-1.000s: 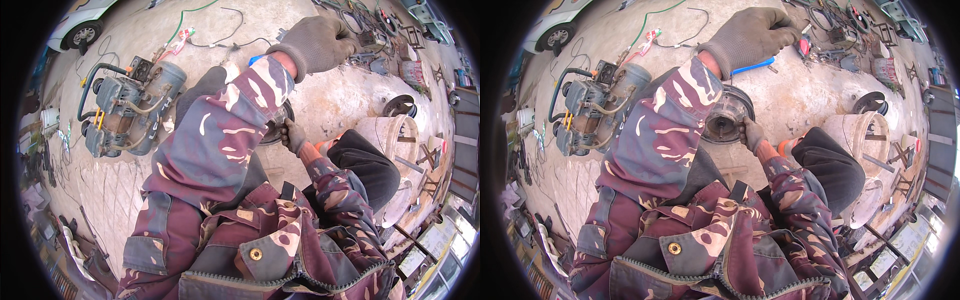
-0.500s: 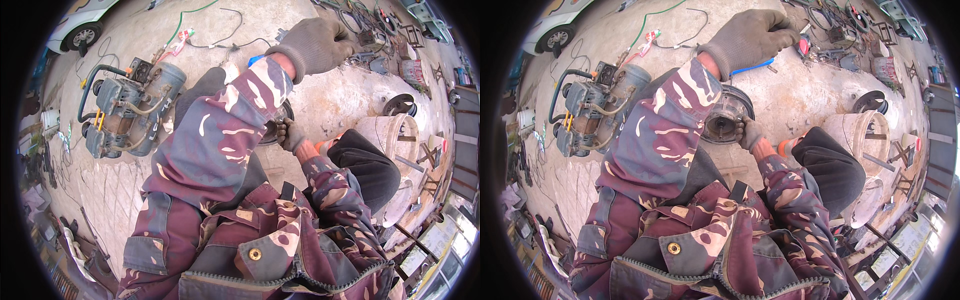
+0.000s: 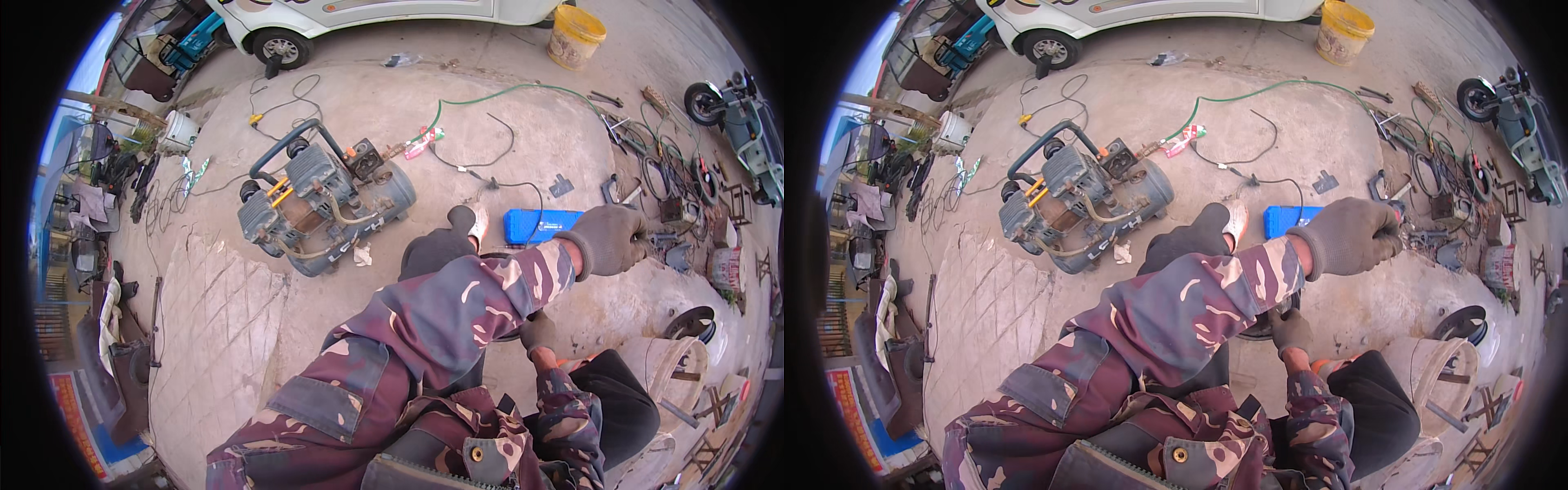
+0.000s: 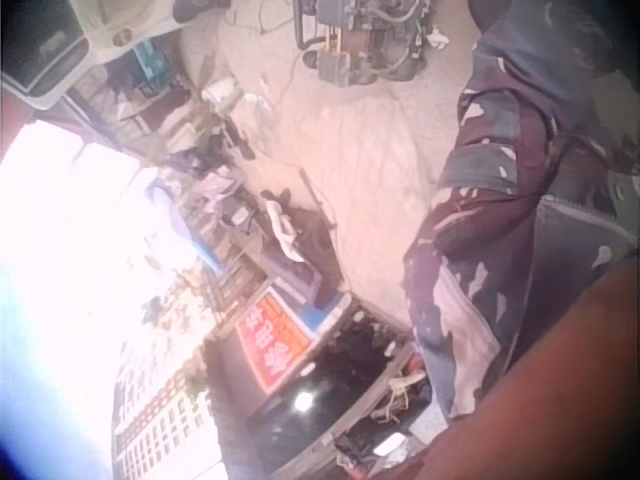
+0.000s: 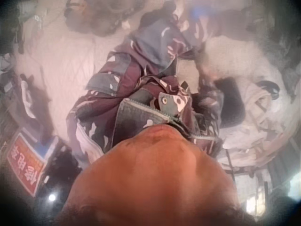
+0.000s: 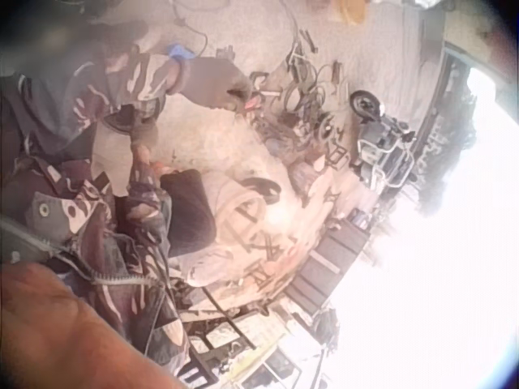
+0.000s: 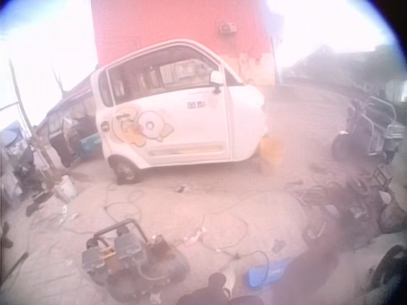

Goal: The person sits on the ground and uses a small metal tool to scrape and clean the inner surface of a wheel hub. They repeatedly scrape, lift the hub to inspect, and continue cleaning the interior.

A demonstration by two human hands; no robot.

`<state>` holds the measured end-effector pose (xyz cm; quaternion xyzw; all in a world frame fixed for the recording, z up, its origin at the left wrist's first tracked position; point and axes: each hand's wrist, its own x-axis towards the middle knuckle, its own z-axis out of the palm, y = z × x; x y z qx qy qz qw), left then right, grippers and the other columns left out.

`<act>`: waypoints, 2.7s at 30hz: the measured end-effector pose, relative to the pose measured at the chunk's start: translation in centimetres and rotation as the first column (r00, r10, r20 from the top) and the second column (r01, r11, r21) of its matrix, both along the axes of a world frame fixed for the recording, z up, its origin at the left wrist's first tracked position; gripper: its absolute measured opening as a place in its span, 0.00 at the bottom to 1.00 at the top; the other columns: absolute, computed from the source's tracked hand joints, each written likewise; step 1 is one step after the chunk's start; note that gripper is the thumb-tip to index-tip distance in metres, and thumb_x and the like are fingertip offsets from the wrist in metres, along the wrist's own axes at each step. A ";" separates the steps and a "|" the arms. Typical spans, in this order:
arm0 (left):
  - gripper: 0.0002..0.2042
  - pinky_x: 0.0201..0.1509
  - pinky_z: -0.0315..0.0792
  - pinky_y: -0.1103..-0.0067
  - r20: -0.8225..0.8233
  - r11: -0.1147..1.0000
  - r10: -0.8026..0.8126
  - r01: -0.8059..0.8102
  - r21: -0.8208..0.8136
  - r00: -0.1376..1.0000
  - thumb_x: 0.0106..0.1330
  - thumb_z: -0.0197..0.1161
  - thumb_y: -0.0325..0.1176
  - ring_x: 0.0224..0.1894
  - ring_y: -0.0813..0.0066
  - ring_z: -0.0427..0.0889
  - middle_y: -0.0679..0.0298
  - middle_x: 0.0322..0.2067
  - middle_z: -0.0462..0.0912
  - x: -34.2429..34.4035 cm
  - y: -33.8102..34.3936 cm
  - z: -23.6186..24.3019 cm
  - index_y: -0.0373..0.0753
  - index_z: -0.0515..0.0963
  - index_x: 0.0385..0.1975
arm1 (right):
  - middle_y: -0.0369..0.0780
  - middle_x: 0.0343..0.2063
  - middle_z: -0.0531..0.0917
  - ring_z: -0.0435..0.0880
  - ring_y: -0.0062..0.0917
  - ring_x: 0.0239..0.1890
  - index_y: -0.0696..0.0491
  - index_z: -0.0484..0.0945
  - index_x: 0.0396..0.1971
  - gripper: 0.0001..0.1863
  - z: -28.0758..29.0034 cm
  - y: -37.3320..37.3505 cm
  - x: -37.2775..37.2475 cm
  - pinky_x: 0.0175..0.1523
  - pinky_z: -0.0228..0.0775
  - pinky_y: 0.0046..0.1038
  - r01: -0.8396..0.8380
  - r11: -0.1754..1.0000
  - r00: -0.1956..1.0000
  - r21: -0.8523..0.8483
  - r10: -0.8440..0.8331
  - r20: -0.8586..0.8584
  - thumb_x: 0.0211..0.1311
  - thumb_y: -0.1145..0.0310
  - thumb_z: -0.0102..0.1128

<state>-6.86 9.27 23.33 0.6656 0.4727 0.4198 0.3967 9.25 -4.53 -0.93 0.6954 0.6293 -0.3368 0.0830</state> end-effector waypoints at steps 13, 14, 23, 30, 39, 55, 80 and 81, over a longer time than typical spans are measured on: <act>0.11 0.49 0.77 0.58 -0.049 0.999 -0.009 0.007 -0.032 0.999 0.65 0.65 0.42 0.43 0.48 0.87 0.52 0.34 0.88 0.3 0.2 -0.5 0.41 0.85 0.38 | 0.49 0.27 0.86 0.86 0.44 0.29 0.58 0.86 0.39 0.31 -3.6 -1.1 0.9 0.34 0.76 0.44 0.249 0.966 0.936 0.067 -0.222 -0.273 0.78 0.45 0.43; 0.11 0.49 0.78 0.58 -0.052 0.999 -0.008 0.006 -0.035 0.999 0.65 0.65 0.42 0.43 0.49 0.87 0.52 0.34 0.88 0.2 0.2 -0.4 0.41 0.85 0.38 | 0.45 0.24 0.84 0.84 0.39 0.24 0.58 0.86 0.38 0.31 -4.4 -1.3 1.0 0.29 0.74 0.41 0.402 0.911 0.832 -0.090 -0.405 -0.379 0.79 0.45 0.43; 0.11 0.52 0.77 0.59 -0.046 0.999 0.003 -0.004 -0.039 0.999 0.63 0.67 0.40 0.45 0.49 0.87 0.52 0.36 0.89 0.4 0.1 -0.7 0.40 0.86 0.38 | 0.26 0.18 0.69 0.65 0.16 0.16 0.48 0.80 0.36 0.20 -6.7 -2.5 1.8 0.20 0.56 0.23 0.280 0.220 -0.302 -0.934 -0.904 -0.304 0.77 0.48 0.47; 0.13 0.54 0.77 0.60 -0.062 0.999 -0.005 0.002 -0.044 0.998 0.63 0.68 0.42 0.47 0.49 0.87 0.51 0.38 0.89 0.7 0.2 -0.8 0.40 0.87 0.39 | 0.24 0.18 0.70 0.67 0.15 0.18 0.44 0.80 0.36 0.17 -6.3 -2.5 2.5 0.20 0.60 0.22 0.239 0.193 -0.238 -0.952 -0.938 -0.250 0.77 0.49 0.48; 0.13 0.52 0.77 0.59 -0.091 1.000 -0.020 0.018 -0.018 0.996 0.64 0.68 0.42 0.46 0.48 0.87 0.51 0.38 0.89 0.8 0.0 -0.9 0.41 0.87 0.39 | 0.22 0.18 0.73 0.70 0.13 0.17 0.43 0.77 0.30 0.13 -6.1 -1.8 1.7 0.20 0.63 0.21 0.195 0.061 -0.393 -0.979 -0.909 -0.135 0.74 0.56 0.48; 0.16 0.53 0.77 0.60 -0.158 0.994 -0.099 0.091 -0.054 0.982 0.66 0.66 0.46 0.47 0.50 0.87 0.52 0.39 0.89 0.6 -0.6 0.0 0.41 0.87 0.43 | 0.59 0.43 0.87 0.87 0.56 0.50 0.58 0.86 0.44 0.37 -0.3 -0.8 1.8 0.57 0.75 0.52 -0.074 0.996 0.995 0.046 0.071 0.065 0.74 0.35 0.45; 0.19 0.47 0.83 0.71 -0.255 0.991 -0.104 0.122 0.055 0.961 0.72 0.66 0.48 0.36 0.66 0.91 0.55 0.38 0.90 0.1 -0.1 -1.0 0.38 0.86 0.49 | 0.27 0.18 0.69 0.64 0.17 0.15 0.49 0.80 0.34 0.21 -6.1 -2.3 0.0 0.19 0.52 0.23 0.426 0.369 0.043 -0.826 -0.920 -0.389 0.79 0.47 0.52; 0.19 0.47 0.83 0.71 -0.257 0.990 -0.097 0.119 0.073 0.962 0.71 0.66 0.48 0.35 0.66 0.91 0.55 0.38 0.90 0.2 0.0 -1.0 0.37 0.86 0.49 | 0.27 0.18 0.70 0.65 0.17 0.16 0.49 0.80 0.34 0.21 -5.9 -1.9 0.2 0.19 0.53 0.23 0.438 0.392 0.083 -0.809 -0.914 -0.398 0.79 0.47 0.52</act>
